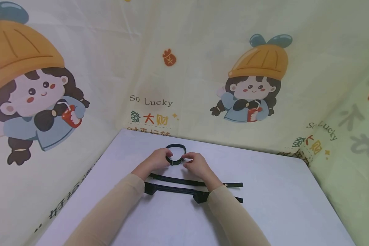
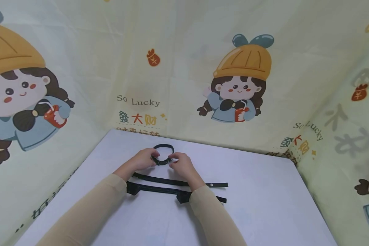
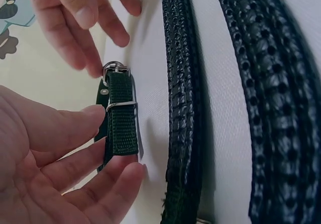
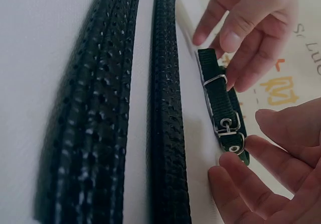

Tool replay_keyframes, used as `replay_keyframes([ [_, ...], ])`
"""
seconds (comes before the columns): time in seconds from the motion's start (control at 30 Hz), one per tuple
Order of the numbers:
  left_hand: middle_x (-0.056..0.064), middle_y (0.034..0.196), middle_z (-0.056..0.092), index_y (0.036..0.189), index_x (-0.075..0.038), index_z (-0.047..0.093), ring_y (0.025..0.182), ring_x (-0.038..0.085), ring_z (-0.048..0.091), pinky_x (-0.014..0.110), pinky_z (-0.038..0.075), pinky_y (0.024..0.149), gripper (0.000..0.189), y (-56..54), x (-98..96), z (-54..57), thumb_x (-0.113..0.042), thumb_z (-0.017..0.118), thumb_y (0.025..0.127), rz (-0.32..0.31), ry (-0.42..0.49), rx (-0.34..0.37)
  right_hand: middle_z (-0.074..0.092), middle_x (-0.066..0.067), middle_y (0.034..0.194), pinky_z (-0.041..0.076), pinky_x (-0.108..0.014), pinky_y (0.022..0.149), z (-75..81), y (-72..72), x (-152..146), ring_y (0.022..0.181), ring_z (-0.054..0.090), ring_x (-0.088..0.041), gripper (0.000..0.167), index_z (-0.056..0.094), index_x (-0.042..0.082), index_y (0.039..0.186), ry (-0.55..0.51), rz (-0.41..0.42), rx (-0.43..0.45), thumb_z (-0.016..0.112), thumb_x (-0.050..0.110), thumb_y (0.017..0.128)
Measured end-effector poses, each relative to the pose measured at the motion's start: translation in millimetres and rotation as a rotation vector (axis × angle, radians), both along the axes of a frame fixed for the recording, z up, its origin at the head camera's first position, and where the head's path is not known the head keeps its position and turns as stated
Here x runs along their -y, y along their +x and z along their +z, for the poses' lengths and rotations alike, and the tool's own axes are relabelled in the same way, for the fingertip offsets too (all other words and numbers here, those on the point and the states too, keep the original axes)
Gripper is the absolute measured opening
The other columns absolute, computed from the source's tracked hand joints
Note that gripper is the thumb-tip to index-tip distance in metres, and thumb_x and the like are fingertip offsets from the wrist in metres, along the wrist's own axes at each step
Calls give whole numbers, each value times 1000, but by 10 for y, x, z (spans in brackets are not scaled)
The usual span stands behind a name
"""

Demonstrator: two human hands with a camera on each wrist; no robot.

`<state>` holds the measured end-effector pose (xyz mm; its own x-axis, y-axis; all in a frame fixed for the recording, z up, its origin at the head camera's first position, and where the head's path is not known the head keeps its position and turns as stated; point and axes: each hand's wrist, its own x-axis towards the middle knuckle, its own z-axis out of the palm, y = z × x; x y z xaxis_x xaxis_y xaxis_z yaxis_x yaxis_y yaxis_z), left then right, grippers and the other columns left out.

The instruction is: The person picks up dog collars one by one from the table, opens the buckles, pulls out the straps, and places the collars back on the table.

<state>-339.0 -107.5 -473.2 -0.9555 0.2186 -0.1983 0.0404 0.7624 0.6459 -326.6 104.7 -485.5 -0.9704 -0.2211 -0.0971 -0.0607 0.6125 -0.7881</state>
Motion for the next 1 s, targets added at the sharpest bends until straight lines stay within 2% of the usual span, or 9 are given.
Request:
replay_keyframes([
  [0.1,13,128,73,128,-7,71,116,28,66,50,53,111,36,-25,-28,-26,-3,76,92,-37,-42,-22,73,-10,136,61,-47,98,-5,-11,25,113,74,-27,35,75,12,133,2,0,8,74,10,98],
  [0.23,11,121,74,123,-10,71,108,26,66,49,56,104,34,-26,-44,-51,0,75,91,-33,-72,-23,74,-11,132,61,-45,96,-12,-18,56,110,75,-26,34,75,13,132,0,17,12,75,9,97],
  [0.57,4,103,75,107,-13,77,100,22,66,48,54,101,21,53,-67,-26,0,80,91,2,30,-147,76,-8,125,60,-42,92,-12,40,63,106,71,-24,29,77,15,126,41,31,15,77,9,97],
  [0.77,3,102,78,106,-12,79,99,22,68,47,56,100,17,108,-111,28,0,77,94,-23,76,-219,74,-6,119,59,-41,90,-6,85,30,101,69,-22,25,76,16,119,29,-7,-9,80,9,95],
  [1.0,1,104,76,111,-12,77,95,20,65,44,56,95,15,164,-164,78,-6,78,97,5,142,-169,69,-6,112,56,-36,81,60,140,2,94,66,-21,24,72,14,109,11,-58,-75,83,3,90],
])
